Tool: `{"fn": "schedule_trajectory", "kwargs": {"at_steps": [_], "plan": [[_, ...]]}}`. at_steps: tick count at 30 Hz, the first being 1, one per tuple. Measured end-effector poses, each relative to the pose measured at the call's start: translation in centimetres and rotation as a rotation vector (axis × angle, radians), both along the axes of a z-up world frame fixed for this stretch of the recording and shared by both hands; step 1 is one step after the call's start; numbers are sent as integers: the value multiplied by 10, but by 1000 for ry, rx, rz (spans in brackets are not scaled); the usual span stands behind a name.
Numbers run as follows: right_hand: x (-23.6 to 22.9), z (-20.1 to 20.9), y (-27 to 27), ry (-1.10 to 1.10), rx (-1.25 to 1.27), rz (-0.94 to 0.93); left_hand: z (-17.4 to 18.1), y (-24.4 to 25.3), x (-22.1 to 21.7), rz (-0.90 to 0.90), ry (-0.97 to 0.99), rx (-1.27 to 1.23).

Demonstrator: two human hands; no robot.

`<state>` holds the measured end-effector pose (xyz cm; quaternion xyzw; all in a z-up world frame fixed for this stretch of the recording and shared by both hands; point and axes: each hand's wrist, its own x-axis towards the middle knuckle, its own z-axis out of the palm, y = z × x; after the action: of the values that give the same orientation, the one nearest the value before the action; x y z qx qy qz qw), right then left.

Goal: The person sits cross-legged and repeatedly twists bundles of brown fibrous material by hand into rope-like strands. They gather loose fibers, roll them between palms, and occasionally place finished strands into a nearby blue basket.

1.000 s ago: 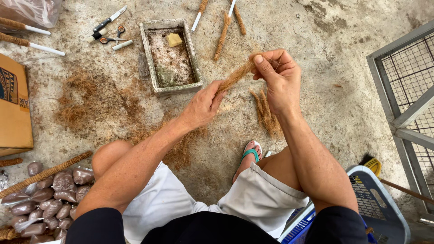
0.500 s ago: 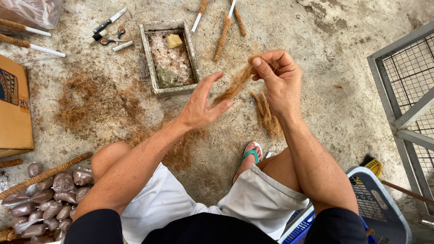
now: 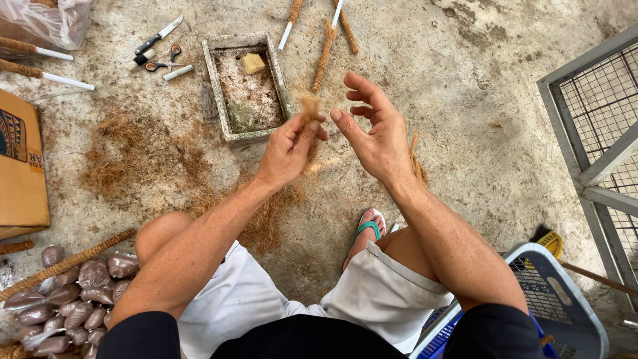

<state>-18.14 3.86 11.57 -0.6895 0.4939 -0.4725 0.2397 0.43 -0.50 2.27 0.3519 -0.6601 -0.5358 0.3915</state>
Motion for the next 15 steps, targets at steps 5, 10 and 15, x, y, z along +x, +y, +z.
{"fn": "schedule_trajectory", "kwargs": {"at_steps": [5,10,15], "plan": [[11,-6,-3,25,436,-17,-12,-6,3,60,133,-114],[34,-16,-1,243,436,-20,-16,0,-1,88,-56,-224],[35,-20,-7,111,252,-17,-9,0,4,148,-160,-370]]}}
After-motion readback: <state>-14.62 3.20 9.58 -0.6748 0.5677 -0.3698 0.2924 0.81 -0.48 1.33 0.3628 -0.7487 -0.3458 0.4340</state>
